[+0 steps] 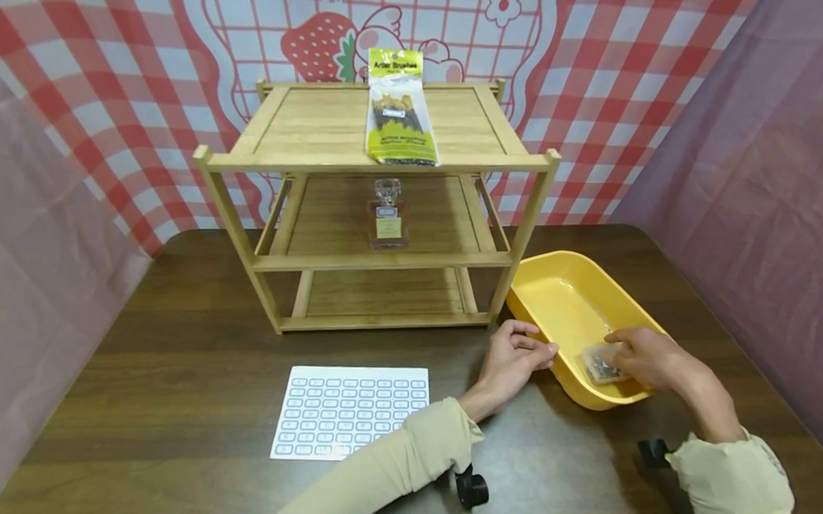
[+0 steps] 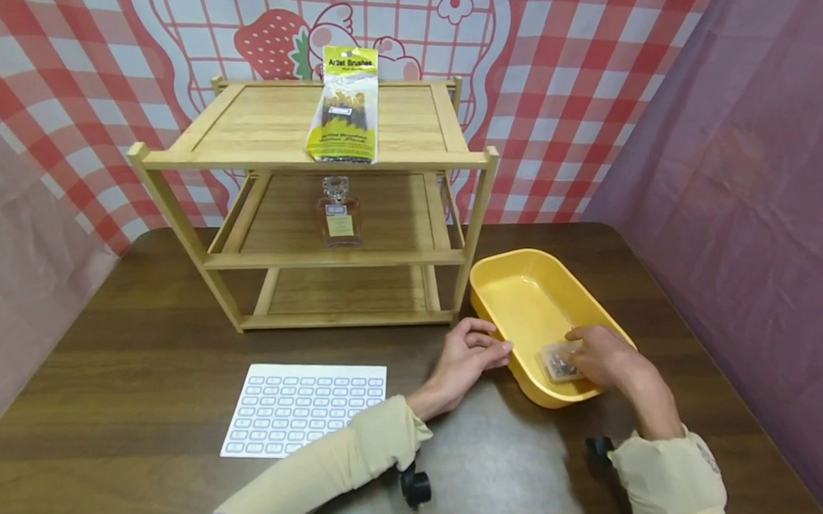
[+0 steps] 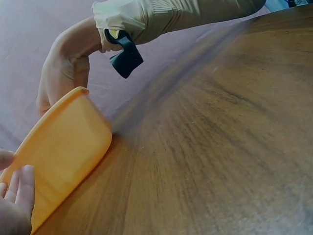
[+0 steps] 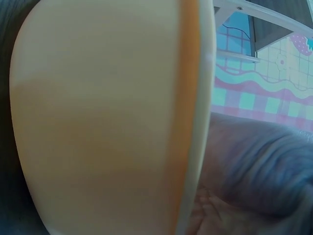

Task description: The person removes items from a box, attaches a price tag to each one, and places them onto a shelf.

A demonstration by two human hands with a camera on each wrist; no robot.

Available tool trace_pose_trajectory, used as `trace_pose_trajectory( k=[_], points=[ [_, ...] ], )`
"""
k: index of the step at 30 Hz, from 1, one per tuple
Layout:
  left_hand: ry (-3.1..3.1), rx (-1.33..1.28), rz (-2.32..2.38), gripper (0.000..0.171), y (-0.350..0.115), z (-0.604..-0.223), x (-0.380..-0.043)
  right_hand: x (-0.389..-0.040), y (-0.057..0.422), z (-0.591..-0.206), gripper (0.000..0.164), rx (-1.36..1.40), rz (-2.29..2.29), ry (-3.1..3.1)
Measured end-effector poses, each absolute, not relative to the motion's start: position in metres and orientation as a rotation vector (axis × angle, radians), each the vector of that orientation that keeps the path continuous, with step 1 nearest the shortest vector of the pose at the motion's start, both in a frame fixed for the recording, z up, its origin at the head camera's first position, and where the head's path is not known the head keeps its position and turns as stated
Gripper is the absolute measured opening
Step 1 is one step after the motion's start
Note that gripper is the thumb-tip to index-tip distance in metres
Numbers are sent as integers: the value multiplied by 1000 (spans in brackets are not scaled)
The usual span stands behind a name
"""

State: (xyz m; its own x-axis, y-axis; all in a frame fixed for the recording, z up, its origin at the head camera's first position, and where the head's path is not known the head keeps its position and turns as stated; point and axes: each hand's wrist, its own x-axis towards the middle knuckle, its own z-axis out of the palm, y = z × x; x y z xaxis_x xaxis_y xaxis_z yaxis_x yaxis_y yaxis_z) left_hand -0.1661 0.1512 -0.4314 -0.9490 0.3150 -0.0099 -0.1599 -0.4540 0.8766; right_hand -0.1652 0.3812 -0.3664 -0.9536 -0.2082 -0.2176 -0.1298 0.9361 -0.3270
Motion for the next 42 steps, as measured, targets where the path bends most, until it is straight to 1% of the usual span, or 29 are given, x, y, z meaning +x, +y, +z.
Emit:
trace_pose_trajectory(
  k=[3, 18, 25, 33, 35, 40, 42],
  points=[
    [1462, 217, 2457, 30, 152, -432, -167, -166, 382, -366, 44, -247, -465, 2811],
    [1420, 176, 2462, 29, 153, -428, -170, -169, 384, -367, 45, -396, -598, 2719],
    [1414, 174, 2468, 28, 152, -428, -171, -172, 385, -367, 33, -376, -649, 2671],
    [1405, 162, 2472, 29, 153, -427, -170, -171, 384, -369, 29, -394, -726, 2675],
    [1403, 159, 2472, 29, 154, -428, -170, -170, 384, -369, 31, -398, -716, 2679],
    [1395, 161, 2472, 29, 155, -428, -169, -171, 386, -368, 42, -400, -641, 2672],
    [1395, 164, 2471, 29, 156, -428, -169, -170, 387, -367, 45, -403, -627, 2660]
  ],
)
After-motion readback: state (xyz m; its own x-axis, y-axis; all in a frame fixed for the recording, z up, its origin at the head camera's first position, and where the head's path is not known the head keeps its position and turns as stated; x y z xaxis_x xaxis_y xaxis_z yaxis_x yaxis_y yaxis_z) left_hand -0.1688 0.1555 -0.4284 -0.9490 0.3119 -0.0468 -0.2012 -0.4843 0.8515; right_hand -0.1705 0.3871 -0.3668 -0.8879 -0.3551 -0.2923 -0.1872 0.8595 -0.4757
